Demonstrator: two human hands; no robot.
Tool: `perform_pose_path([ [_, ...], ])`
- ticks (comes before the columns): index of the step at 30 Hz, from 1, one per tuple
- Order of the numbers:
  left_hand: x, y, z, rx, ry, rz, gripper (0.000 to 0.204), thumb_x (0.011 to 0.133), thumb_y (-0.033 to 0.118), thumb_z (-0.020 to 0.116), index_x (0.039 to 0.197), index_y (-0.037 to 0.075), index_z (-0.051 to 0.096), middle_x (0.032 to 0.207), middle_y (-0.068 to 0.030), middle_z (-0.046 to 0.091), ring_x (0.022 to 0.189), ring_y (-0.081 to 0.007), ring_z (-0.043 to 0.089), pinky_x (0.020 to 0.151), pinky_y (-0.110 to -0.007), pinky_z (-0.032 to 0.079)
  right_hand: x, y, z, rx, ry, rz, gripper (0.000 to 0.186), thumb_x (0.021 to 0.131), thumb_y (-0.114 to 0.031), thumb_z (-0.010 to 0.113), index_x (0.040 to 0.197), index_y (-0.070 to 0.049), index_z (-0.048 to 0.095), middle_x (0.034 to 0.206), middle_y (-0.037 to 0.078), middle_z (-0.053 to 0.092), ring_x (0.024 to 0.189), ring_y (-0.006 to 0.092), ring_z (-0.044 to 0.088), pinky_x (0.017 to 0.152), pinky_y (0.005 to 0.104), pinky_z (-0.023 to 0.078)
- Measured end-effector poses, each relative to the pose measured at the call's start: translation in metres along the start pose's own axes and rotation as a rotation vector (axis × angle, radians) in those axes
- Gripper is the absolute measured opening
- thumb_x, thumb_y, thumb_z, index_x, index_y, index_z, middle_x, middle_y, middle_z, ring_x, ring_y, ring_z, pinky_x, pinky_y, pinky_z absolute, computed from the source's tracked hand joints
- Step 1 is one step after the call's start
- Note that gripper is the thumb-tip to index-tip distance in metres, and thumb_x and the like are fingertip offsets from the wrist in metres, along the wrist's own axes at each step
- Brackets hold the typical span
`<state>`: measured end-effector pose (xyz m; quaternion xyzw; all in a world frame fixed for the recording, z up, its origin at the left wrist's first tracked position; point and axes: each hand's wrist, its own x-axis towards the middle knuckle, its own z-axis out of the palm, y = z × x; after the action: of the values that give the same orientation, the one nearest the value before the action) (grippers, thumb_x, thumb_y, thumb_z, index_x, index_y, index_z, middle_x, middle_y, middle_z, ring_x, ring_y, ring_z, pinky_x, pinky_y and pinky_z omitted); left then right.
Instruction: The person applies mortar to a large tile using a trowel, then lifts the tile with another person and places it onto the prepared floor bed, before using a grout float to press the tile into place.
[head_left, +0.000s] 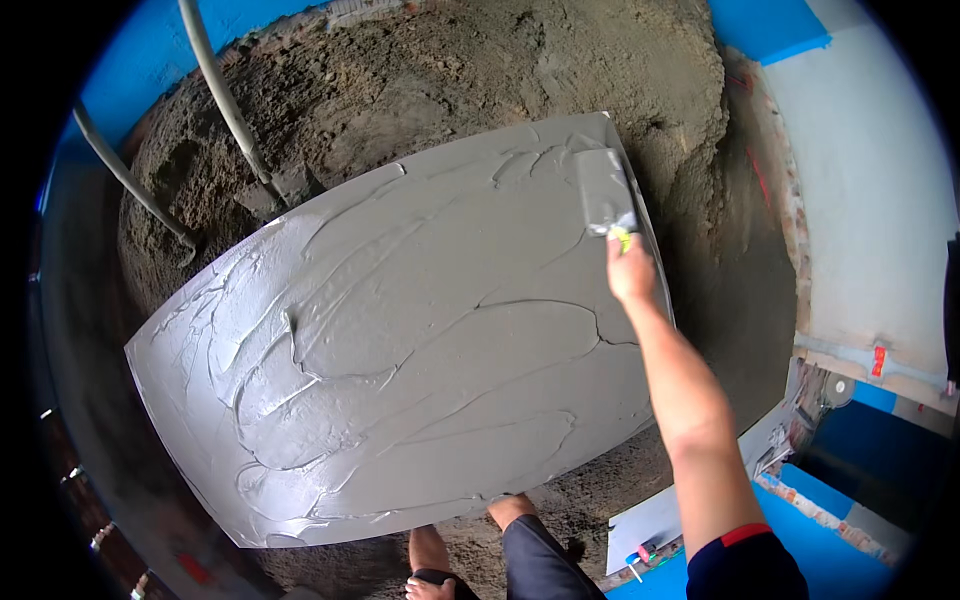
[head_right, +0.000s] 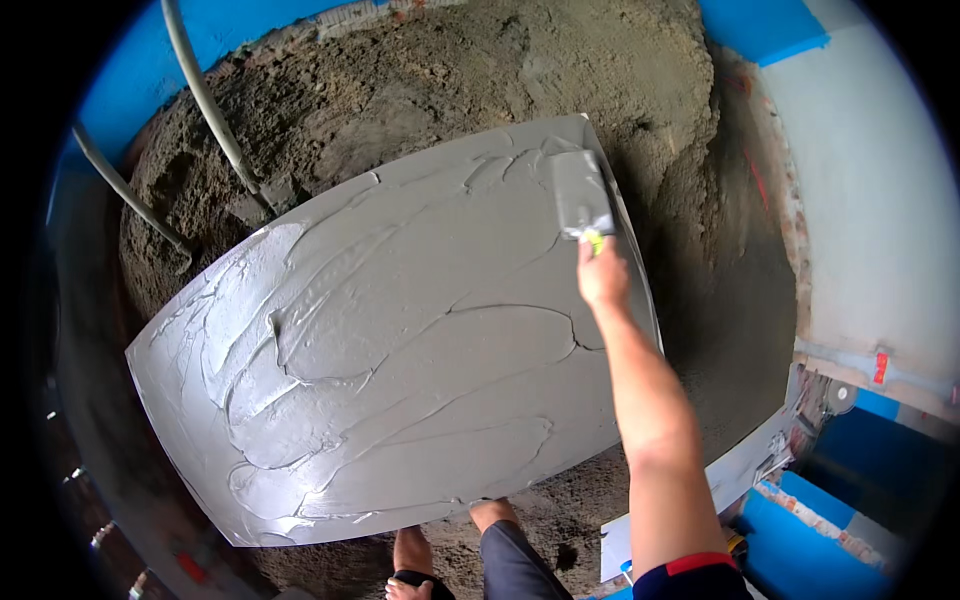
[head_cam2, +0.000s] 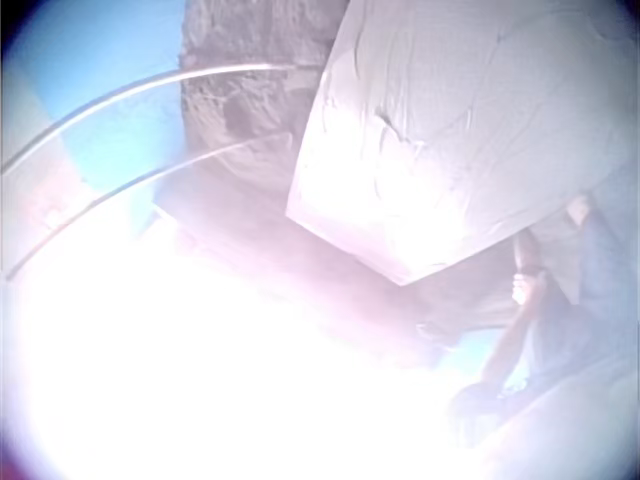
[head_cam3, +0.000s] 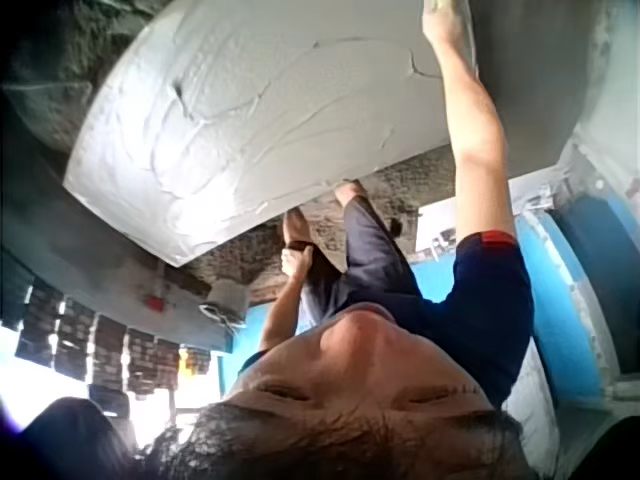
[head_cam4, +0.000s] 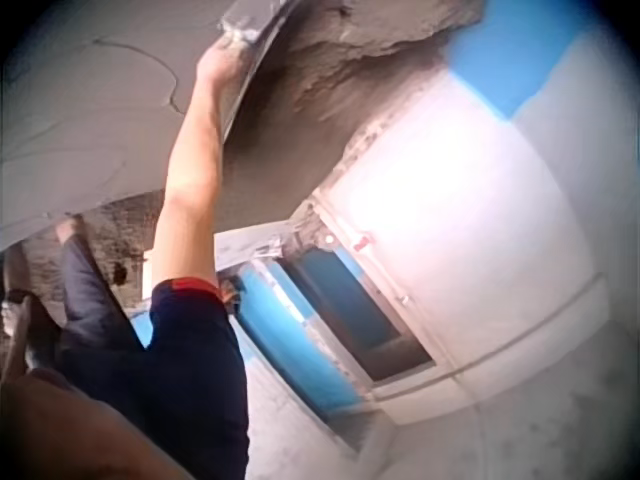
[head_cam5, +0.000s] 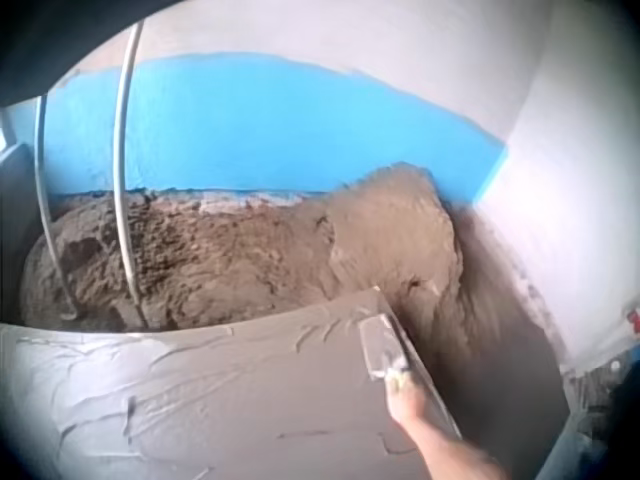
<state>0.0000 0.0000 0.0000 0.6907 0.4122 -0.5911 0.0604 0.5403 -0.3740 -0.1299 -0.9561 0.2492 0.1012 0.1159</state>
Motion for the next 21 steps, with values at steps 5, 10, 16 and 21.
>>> perform_pose_path([
  [5, 0.001, -0.046, 0.018, -0.005, 0.047, -0.009, 0.090, 0.065, 0.065, 0.072, 0.115, -0.006, 0.048, 0.112, -0.0213, 0.060, 0.104, -0.0366, 0.062, 0.089, -0.046, 0.050, -0.002, -0.016, -0.001, 0.707, -0.376, 0.203, 0.044, 0.095, -0.055, 0.048, 0.096, -0.011, 0.048, 0.056, 0.000, 0.043, 0.041, 0.0111, 0.045, 0.037, 0.0296, 0.040],
  [10, 0.030, -0.092, 0.033, -0.087, 0.012, -0.023, 0.083, 0.069, 0.059, 0.072, 0.118, -0.005, 0.052, 0.114, -0.0212, 0.061, 0.107, -0.0353, 0.061, 0.089, -0.044, 0.051, -0.065, -0.095, 0.033, 0.717, -0.463, 0.057, 0.048, 0.094, -0.056, 0.048, 0.096, -0.008, 0.048, 0.054, 0.001, 0.044, 0.039, 0.0115, 0.045, 0.035, 0.0291, 0.040],
  [16, 0.051, -0.126, 0.002, -0.191, -0.070, -0.069, 0.072, 0.074, 0.052, 0.068, 0.119, -0.003, 0.056, 0.114, -0.0206, 0.064, 0.106, -0.0333, 0.063, 0.086, -0.044, 0.053, -0.201, -0.198, 0.116, 0.465, -0.477, -0.191, 0.054, 0.094, -0.056, 0.045, 0.096, -0.003, 0.052, 0.070, 0.017, 0.059, 0.063, 0.0321, 0.061, 0.055, 0.0435, 0.049],
  [21, 0.122, -0.193, 0.052, -0.171, 0.196, -0.137, 0.082, 0.058, 0.054, 0.076, 0.111, -0.002, 0.048, 0.109, -0.0167, 0.056, 0.101, -0.0305, 0.061, 0.089, -0.040, 0.049, -0.383, -0.294, 0.185, 0.256, -0.314, -0.511, 0.056, 0.095, -0.057, 0.042, 0.100, -0.002, 0.050, 0.082, 0.022, 0.065, 0.077, 0.0410, 0.065, 0.066, 0.0497, 0.051],
])
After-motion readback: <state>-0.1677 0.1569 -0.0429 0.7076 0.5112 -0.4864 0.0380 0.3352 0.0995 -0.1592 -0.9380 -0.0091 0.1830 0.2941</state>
